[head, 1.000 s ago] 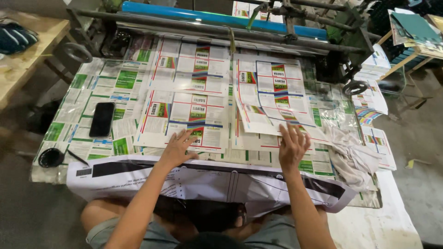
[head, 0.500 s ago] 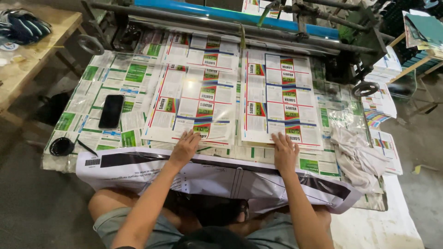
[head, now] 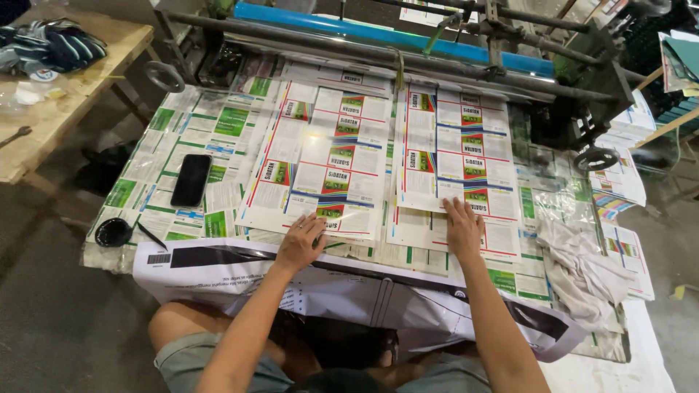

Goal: The person sits on the floor and sorts printed paper sheets on a table. They pick up sheets, separate them, and place them into neat stacks using both hands.

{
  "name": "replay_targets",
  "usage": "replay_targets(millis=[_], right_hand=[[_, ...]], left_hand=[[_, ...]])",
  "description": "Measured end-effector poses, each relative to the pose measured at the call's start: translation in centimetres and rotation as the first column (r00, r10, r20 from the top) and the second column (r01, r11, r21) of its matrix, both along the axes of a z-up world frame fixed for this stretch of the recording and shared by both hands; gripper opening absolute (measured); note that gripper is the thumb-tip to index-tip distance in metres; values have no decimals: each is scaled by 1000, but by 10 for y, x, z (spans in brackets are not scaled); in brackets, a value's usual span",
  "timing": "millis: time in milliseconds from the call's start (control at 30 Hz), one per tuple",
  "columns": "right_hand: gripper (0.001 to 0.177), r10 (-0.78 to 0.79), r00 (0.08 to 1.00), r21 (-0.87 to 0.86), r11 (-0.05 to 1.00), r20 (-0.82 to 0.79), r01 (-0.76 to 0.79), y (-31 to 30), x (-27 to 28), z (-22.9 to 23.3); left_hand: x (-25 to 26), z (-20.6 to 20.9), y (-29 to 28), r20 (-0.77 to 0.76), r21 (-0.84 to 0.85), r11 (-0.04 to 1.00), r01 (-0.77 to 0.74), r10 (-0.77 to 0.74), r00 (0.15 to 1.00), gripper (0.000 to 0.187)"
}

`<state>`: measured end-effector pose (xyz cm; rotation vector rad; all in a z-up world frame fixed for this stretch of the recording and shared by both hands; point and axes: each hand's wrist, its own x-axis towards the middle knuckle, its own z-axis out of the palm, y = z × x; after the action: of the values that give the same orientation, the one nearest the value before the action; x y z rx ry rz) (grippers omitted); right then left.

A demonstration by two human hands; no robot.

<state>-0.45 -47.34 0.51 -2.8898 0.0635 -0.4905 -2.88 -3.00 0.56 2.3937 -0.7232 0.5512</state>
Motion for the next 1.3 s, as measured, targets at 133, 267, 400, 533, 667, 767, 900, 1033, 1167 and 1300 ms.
replay_targets(millis=[133,267,400,533,667,767,900,1033,1167,1300], right_hand=[[44,41,999,-4,999,-14,-41,-15,29,-9],[52,61,998,69,996,0,-61,-15,24,-8],[88,129,954,18,991,-271,-129,2,-31,43],[90,104,889,-147,971,-447,-187,-14,-64,42],[79,209,942,-148,956,-263,-253,-17,-69,36],[68,197,963,-135,965,-182,-223,-17,-65,37],[59,273,958,-317,904,-88,-287,-9,-74,39],[31,462,884,-415,819,68,-396,-24,-73,22],[27,362,908,-296,909,209,-294,-13,-82,31],[15,228,912,-94,974,342,-208,7,-89,26]], left_hand=[[-1,4,-2,30,22,1000,12,-13,999,29],[6,-5,3,24,15,1000,20,-20,1000,31],[0,19,1,-14,-89,994,-69,68,998,32],[-13,67,-10,225,-142,931,-335,360,905,35],[-13,-4,-6,87,27,957,-290,287,954,38],[-2,-19,-5,-70,113,965,-236,244,967,40],[-2,-14,-8,-105,126,958,-259,272,956,38],[13,-9,-13,-122,153,953,-262,281,952,38],[31,-6,-17,-138,154,952,-264,285,949,38],[49,-5,-18,-129,166,952,-257,279,952,36]])
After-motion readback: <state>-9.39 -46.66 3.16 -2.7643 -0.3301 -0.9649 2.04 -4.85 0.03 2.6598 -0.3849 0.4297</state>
